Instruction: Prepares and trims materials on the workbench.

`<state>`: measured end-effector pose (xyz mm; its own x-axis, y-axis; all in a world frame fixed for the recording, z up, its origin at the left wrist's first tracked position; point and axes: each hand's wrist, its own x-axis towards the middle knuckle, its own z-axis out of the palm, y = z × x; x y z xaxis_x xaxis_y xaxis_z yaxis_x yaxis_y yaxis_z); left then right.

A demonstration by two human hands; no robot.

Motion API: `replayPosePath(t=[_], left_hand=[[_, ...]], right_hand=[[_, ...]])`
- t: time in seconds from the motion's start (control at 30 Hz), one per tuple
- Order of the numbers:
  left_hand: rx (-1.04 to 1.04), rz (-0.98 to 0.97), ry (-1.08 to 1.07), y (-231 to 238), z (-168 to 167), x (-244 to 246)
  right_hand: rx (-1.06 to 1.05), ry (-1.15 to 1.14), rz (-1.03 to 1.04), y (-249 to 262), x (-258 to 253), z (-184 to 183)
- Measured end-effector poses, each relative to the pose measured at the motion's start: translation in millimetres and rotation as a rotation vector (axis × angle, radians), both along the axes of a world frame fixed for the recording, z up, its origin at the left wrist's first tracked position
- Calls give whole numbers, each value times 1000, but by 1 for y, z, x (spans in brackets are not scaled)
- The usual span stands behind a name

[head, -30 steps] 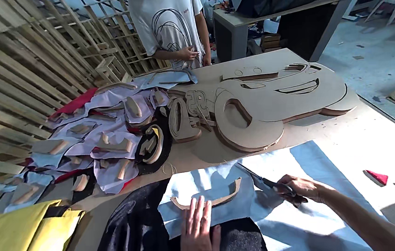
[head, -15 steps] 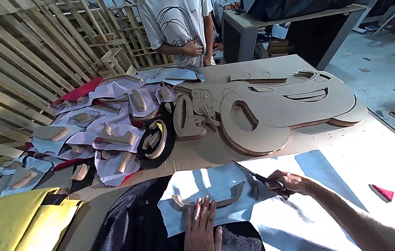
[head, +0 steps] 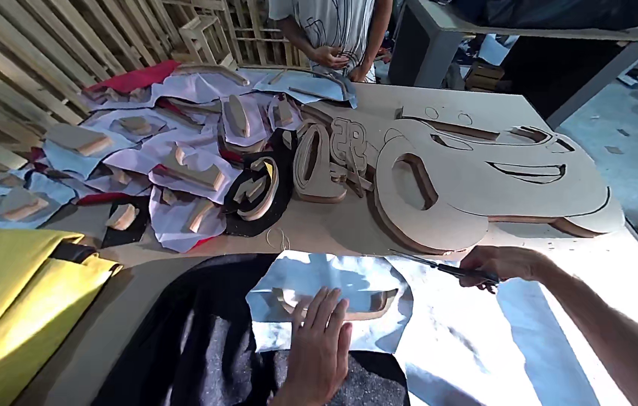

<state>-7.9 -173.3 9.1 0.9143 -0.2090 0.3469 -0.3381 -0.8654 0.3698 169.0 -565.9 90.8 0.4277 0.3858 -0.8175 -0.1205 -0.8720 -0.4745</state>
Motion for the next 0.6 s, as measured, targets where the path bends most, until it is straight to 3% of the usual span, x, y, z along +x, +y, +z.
replayPosePath(t=[0.1, 0.23, 0.4, 0.6], left_hand=[[-73, -111, 297, -21, 44, 71], [117, -265, 552, -57, 31, 143], [245, -378, 640, -77, 15, 165], [4, -514, 706, -56, 12, 185]], right_hand=[[-95, 59, 82, -9, 14, 3], [-144, 120, 114, -15, 20, -5], [-94, 145, 130, -18, 27, -16], [16, 114, 172, -10, 28, -22]])
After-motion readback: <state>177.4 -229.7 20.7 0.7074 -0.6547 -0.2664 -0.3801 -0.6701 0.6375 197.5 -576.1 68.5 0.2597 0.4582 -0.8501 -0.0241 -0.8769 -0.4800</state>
